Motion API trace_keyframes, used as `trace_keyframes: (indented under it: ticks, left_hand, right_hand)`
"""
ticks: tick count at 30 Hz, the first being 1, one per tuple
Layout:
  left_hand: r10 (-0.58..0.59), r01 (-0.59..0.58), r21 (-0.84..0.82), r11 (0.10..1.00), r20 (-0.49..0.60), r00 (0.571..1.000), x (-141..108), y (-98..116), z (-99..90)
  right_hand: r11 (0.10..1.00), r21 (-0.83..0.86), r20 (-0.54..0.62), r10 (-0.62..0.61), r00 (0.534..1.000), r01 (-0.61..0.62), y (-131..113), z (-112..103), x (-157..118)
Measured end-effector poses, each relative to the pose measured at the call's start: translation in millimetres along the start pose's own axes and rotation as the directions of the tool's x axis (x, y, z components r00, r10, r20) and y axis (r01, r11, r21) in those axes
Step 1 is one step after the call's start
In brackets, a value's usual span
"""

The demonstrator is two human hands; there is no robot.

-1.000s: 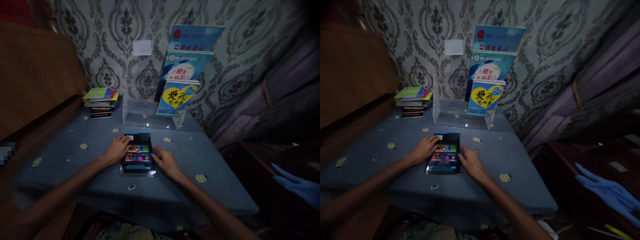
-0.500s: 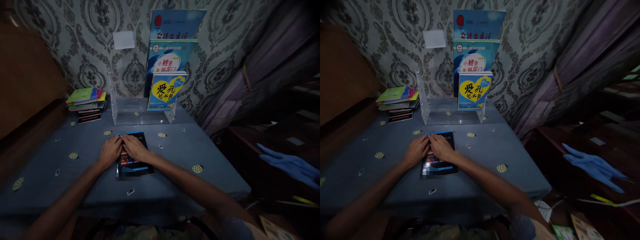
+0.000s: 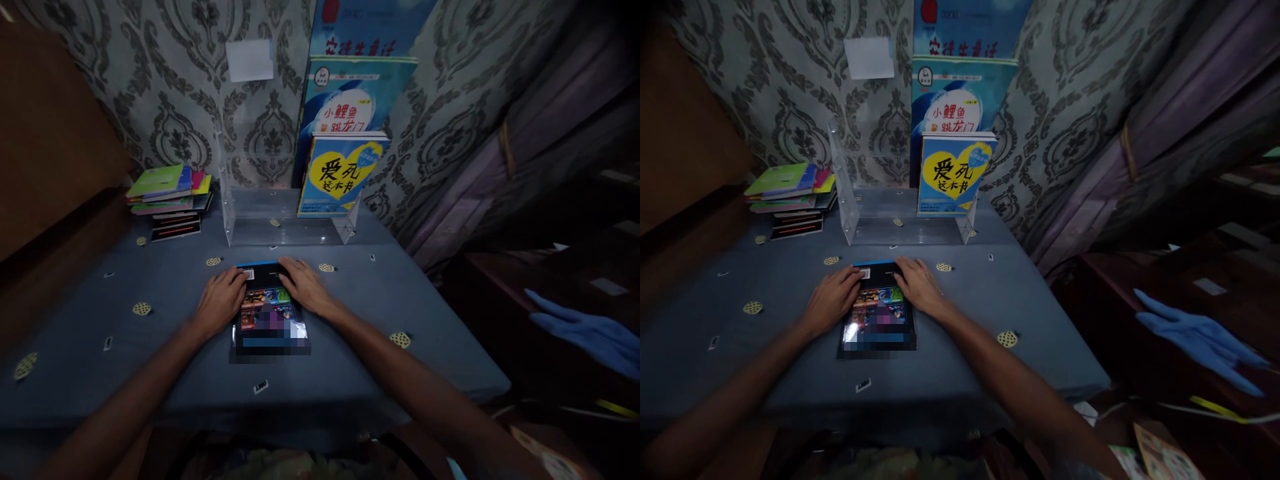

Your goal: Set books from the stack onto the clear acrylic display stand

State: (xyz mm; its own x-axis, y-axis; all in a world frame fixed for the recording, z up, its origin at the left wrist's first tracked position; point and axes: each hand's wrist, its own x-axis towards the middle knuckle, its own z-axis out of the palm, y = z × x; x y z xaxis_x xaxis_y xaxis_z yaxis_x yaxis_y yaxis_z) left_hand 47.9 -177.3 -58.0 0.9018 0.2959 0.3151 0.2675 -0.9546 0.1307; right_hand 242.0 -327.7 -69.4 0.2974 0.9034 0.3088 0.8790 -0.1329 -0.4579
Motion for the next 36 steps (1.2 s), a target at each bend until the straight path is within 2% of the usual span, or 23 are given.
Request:
trace_keyframes:
  ticks: [6,24,36]
  left_hand:
    - [-0.004,0.004,0.041,0.999,0.008,1.0,0,-1,2.1]
    - [0.025,-0.025,-0.033,0.999,-0.023,0.999,-1,-10,10.3]
    - [0.048,-0.041,-0.059,0.997,0.127,0.991,5,-13,6.2]
  right_hand:
    - [0.998,0.067,-0.004,0.0,1.0,0.001,11,1,-2]
    - [0.999,0.045,-0.016,-0.021,1.0,0.022,9,2,-3]
    - [0.999,0.03,-0.019,-0.02,1.0,0.021,7,2,-2]
